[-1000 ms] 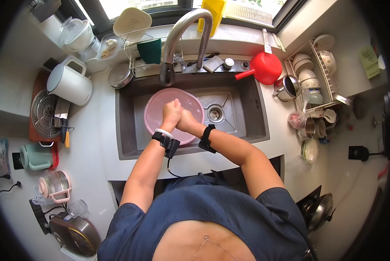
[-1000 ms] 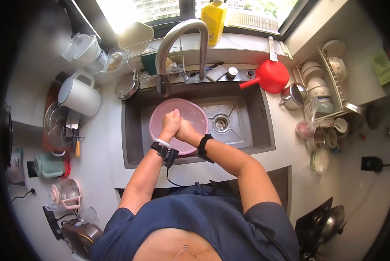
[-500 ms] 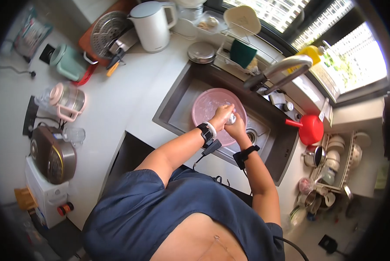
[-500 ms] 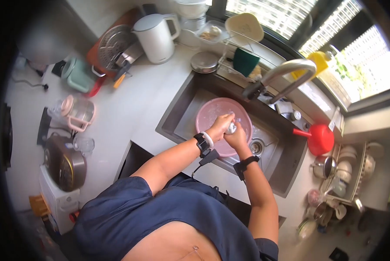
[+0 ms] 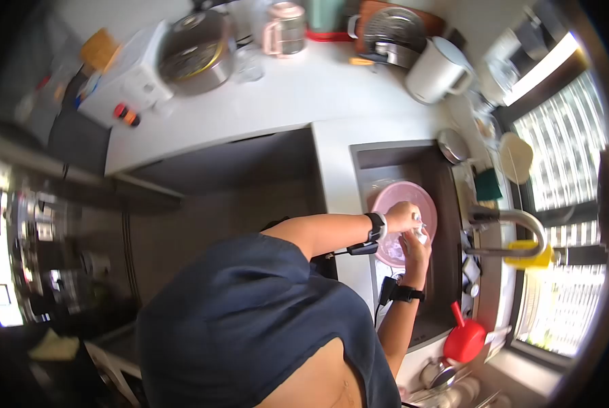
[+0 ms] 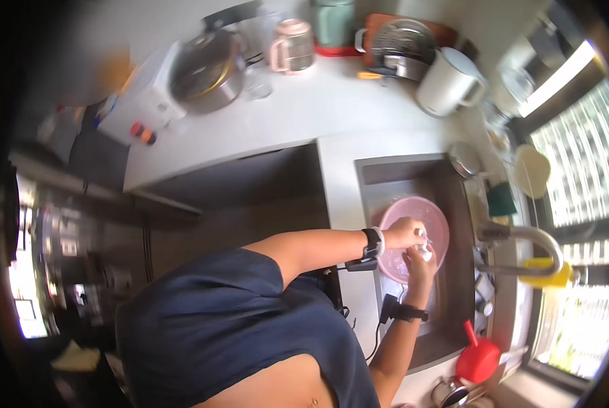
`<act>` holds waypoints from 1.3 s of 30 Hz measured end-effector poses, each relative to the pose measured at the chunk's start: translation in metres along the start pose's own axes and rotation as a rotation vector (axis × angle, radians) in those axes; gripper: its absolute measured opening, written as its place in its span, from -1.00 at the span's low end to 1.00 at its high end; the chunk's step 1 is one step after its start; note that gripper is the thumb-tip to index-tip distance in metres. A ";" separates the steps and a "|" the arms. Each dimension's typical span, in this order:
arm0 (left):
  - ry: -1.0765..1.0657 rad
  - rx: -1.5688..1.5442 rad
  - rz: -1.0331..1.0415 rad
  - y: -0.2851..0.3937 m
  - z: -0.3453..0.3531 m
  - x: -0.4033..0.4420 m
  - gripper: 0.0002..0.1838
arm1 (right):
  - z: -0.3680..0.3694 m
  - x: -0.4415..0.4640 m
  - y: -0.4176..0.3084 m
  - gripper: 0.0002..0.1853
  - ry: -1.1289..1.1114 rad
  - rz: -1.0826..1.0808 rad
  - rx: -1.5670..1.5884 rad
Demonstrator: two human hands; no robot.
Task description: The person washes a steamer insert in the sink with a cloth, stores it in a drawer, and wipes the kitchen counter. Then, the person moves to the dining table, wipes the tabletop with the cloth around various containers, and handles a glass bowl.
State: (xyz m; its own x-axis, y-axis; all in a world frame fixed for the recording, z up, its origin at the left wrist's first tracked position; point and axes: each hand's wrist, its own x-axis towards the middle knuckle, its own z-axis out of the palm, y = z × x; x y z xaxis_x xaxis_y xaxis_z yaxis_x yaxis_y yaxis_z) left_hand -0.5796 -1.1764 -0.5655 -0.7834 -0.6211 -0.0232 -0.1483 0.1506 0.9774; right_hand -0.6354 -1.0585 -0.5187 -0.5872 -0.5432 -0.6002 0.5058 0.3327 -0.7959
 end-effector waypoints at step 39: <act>1.480 -0.466 -0.270 -0.072 -0.569 -0.458 -0.70 | 0.536 -0.087 0.150 -0.85 -0.314 0.137 -0.034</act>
State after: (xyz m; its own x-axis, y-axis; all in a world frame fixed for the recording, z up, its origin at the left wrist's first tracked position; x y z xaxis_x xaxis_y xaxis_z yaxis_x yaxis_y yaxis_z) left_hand 0.1335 -1.3400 -0.5054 0.5374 -0.8036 -0.2559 0.2297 -0.1525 0.9612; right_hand -0.1694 -1.3742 -0.5432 -0.2895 -0.7003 -0.6525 0.5426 0.4415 -0.7146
